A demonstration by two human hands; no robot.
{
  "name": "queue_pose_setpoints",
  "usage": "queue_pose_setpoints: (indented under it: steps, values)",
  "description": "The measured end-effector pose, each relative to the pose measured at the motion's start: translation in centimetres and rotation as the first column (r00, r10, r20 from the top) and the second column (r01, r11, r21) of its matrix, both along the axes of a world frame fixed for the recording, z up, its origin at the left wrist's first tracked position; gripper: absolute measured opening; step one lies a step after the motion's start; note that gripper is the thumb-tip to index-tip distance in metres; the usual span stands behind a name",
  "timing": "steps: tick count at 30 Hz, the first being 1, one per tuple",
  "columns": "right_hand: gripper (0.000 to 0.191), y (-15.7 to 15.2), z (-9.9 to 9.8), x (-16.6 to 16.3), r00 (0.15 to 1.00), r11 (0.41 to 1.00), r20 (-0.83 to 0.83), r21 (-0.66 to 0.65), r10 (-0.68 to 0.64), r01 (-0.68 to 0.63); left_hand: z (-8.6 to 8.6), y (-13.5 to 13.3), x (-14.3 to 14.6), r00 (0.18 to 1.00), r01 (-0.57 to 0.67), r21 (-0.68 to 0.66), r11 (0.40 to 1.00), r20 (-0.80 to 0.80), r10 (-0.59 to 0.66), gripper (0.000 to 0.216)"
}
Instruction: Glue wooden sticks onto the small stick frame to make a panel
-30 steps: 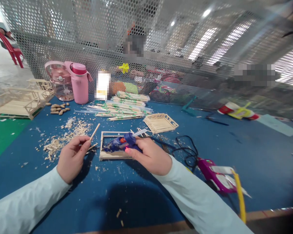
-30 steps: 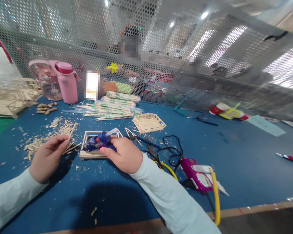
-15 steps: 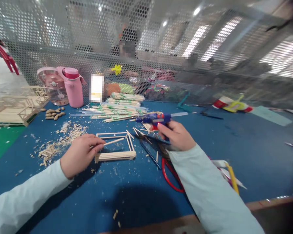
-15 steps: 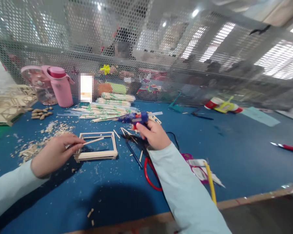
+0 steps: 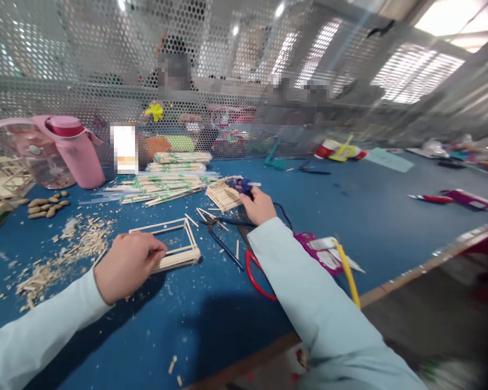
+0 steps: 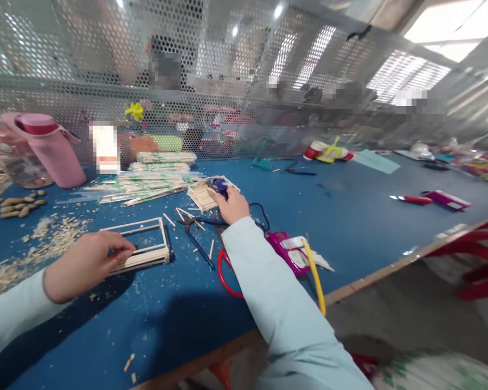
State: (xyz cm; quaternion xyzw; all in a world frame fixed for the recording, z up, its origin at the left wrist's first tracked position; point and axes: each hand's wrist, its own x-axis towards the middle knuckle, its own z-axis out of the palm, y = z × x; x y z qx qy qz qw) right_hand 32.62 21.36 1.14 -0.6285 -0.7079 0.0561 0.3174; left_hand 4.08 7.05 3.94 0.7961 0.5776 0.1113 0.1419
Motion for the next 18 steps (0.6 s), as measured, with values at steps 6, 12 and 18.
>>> queue_pose_setpoints:
  steps: [6, 12, 18]
  values:
    - [0.034, -0.3, 0.3, -0.4, 0.996, 0.999, 0.092, -0.039, -0.017, 0.021, -0.5, -0.1, 0.0, 0.997, 0.057, 0.12, 0.991, -0.05, -0.052, 0.031]
    - [0.039, -0.4, 0.2, -0.4, 0.982, 0.998, 0.187, -0.069, 0.024, -0.011, -1.1, -0.2, -0.1, 0.993, 0.088, 0.157, 0.984, -0.095, -0.073, 0.032]
    - [0.046, -0.7, 0.3, -0.4, 0.947, 0.992, 0.316, -0.129, 0.054, -0.013, -1.7, -0.2, -0.3, 0.993, 0.1, 0.177, 0.979, -0.073, -0.089, 0.033]
